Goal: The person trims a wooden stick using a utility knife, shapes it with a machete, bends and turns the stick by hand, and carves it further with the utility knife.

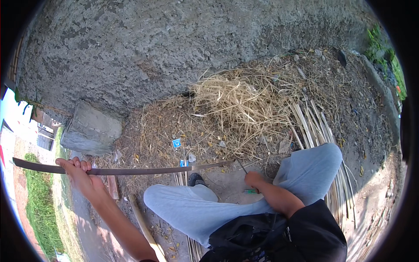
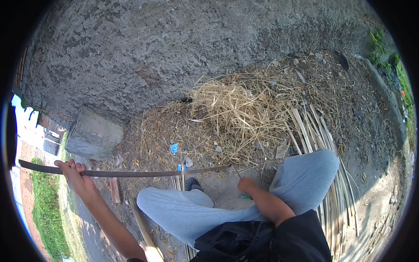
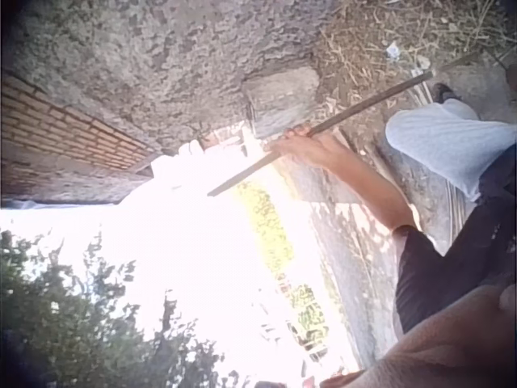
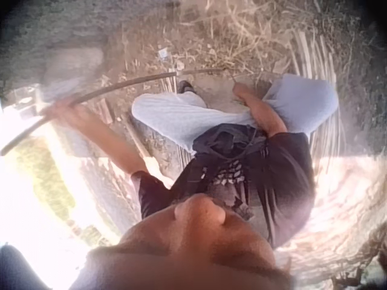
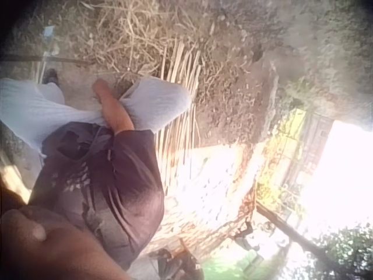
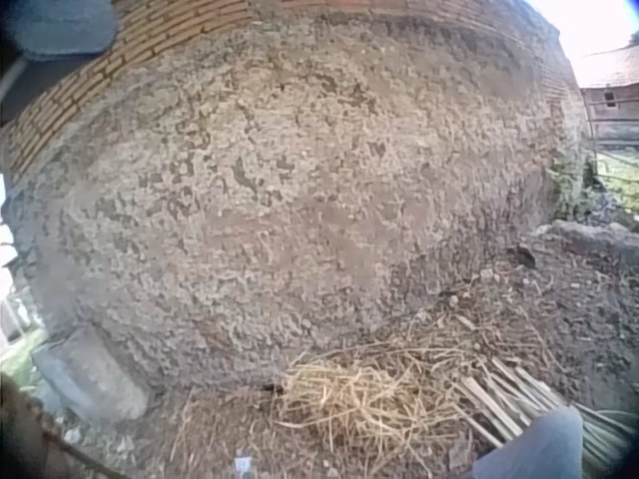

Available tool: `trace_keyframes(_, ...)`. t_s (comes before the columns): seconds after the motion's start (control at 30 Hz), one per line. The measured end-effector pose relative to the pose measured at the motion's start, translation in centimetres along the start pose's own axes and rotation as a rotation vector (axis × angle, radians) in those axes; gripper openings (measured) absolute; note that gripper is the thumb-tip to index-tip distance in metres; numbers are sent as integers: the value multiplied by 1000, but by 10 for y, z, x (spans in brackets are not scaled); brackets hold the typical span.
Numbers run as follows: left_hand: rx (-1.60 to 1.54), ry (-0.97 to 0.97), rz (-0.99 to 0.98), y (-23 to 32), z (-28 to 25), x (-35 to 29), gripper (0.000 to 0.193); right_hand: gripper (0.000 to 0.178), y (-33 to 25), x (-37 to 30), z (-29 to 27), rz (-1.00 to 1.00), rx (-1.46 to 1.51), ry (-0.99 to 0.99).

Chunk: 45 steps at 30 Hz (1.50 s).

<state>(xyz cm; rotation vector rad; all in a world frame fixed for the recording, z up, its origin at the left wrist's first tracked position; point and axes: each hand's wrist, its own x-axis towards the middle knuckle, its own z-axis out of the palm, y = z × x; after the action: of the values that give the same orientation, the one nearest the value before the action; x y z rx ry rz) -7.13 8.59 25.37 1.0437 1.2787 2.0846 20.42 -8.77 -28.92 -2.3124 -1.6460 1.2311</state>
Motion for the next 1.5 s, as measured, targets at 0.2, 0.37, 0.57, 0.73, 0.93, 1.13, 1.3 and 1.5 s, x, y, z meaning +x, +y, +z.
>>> trace_keyframes(0.2,-146,-205,27,7,0,-9,31,48,-52,-29,-57,238,522,-5)
trace_keyframes(0.37,-124,-429,225,0,11,-27,29,53,-77,-42,-83,87,577,167)
trace_keyframes(0.57,-323,-407,268,-2,28,-58,28,53,-132,-84,-106,-245,505,335)
trace_keyframes(0.73,-401,-358,322,12,47,-86,29,36,-26,-17,-13,-45,65,72)
trace_keyframes(0.93,-279,-165,328,23,43,-80,30,29,-64,-55,-52,-23,3,-142)
trace_keyframes(1.13,-398,-374,476,122,-57,29,24,28,-41,-52,-53,42,-106,-59)
trace_keyframes(1.3,-278,-184,491,157,-122,96,23,32,-9,-36,-34,128,-199,-131)
trace_keyframes(1.5,-288,-110,477,143,-205,132,26,32,-12,-32,-40,103,-145,21)
